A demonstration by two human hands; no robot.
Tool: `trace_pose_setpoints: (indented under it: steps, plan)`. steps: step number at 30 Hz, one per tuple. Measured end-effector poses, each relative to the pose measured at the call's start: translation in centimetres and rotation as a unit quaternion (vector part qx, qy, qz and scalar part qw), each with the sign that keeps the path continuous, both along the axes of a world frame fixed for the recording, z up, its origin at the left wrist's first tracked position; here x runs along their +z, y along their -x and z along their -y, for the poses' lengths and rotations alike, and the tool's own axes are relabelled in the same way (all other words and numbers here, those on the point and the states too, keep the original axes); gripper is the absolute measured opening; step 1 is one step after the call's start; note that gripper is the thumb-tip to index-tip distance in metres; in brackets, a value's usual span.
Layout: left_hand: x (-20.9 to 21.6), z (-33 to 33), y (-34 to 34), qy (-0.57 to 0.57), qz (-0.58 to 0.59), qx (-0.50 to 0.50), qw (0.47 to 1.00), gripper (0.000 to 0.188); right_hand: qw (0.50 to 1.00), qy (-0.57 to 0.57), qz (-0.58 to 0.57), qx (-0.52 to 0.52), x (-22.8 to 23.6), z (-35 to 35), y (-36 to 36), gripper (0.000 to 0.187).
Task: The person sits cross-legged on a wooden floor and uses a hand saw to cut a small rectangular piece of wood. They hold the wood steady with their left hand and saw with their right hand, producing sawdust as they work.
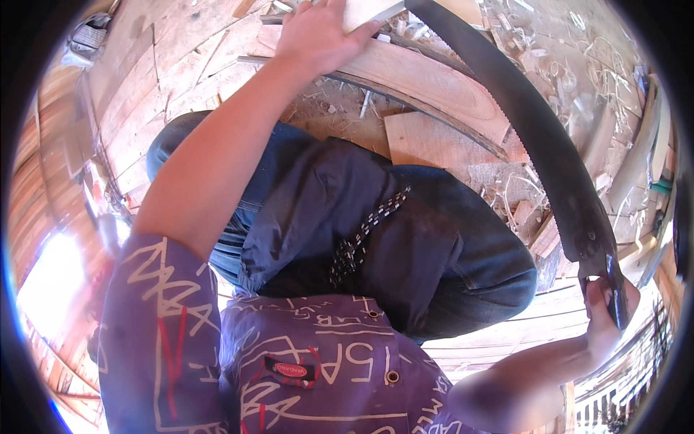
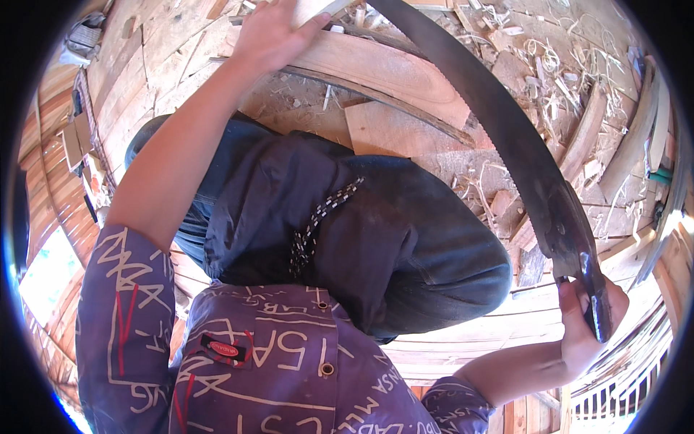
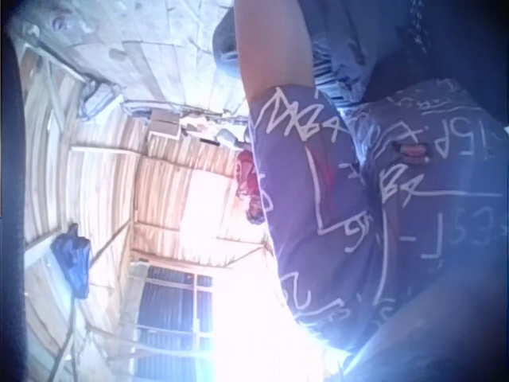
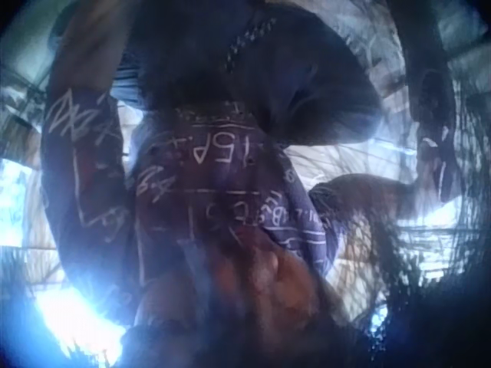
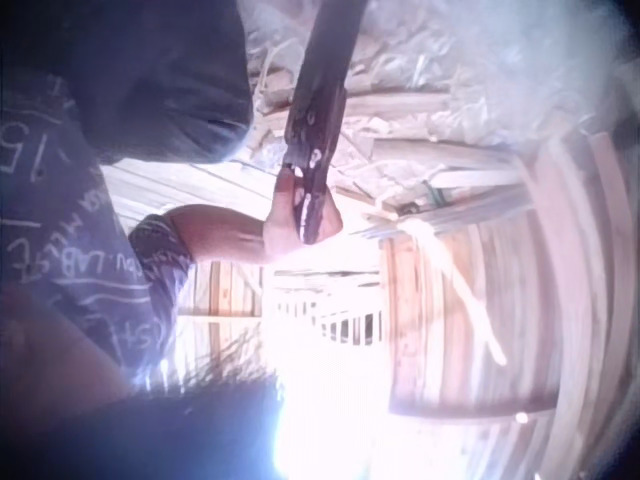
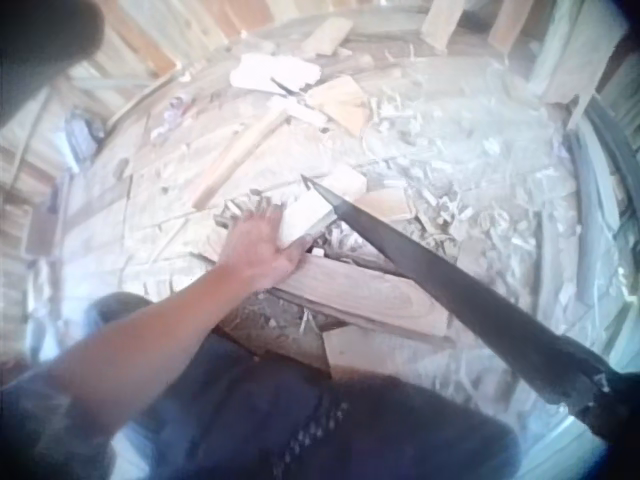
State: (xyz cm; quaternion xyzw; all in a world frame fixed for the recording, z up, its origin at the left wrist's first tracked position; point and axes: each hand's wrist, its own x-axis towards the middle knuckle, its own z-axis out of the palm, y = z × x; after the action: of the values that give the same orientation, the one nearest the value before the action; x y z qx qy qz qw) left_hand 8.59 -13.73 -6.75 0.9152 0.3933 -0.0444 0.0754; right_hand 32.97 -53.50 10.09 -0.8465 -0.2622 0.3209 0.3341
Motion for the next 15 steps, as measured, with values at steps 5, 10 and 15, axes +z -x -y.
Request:
trace_pose_setpoints:
  steps: [5, 10, 15]
  plan:
    - [0.9, -1.0, -0.7, 0.024, -0.032, 0.086, 0.995, 0.074, 0.998, 0.0, -0.038, -0.051, -2.5, -4.1, 1.9, 0.024]
    - [3.5, 0.7, -1.9, 0.125, -0.051, 0.074, 0.988, 0.072, 0.995, -0.051, -0.025, 0.083, 0.1, -0.2, 0.0, 0.017]
    - [2.3, 0.8, -1.6, 0.083, -0.029, 0.046, 0.995, 0.071, 0.997, -0.074, 0.002, 0.014, -2.2, 1.5, -0.6, 0.022]
